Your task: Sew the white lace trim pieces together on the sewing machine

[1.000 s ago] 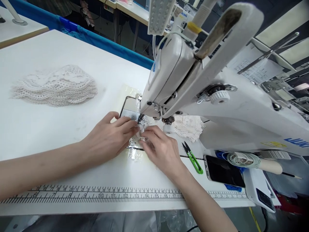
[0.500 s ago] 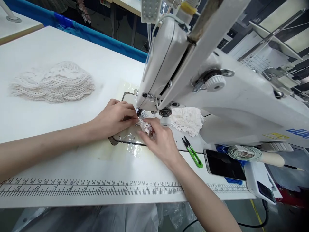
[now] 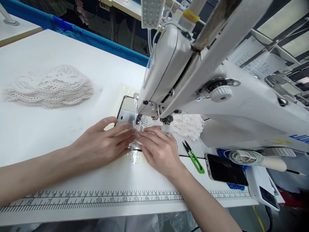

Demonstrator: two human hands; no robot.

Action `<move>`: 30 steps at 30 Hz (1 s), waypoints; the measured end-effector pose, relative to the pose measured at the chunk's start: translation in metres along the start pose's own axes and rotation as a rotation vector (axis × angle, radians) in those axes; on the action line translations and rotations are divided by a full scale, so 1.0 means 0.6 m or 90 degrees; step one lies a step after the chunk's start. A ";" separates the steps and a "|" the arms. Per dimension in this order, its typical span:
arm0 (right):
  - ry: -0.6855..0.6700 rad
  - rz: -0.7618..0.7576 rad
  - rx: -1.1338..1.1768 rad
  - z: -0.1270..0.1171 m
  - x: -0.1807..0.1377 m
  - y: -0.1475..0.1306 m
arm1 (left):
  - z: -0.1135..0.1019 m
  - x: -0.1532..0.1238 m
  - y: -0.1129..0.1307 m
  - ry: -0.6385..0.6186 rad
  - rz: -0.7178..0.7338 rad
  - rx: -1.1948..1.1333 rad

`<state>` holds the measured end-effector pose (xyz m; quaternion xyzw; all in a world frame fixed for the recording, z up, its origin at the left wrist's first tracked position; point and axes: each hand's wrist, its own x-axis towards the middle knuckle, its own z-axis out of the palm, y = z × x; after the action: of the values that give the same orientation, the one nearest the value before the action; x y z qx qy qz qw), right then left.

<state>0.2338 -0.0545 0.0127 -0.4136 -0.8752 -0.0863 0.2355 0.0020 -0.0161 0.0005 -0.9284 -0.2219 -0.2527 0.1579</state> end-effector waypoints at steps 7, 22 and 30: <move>0.023 -0.001 0.025 0.001 0.003 0.002 | 0.003 0.000 0.003 0.013 0.003 0.010; -0.009 0.013 -0.010 0.005 0.009 0.011 | 0.010 0.009 -0.009 -0.005 -0.021 0.013; -0.007 0.025 -0.042 0.011 0.009 0.013 | 0.012 0.012 -0.016 -0.006 -0.030 0.004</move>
<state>0.2346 -0.0433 0.0089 -0.4389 -0.8647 -0.1082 0.2188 0.0060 -0.0028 0.0005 -0.9238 -0.2449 -0.2512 0.1535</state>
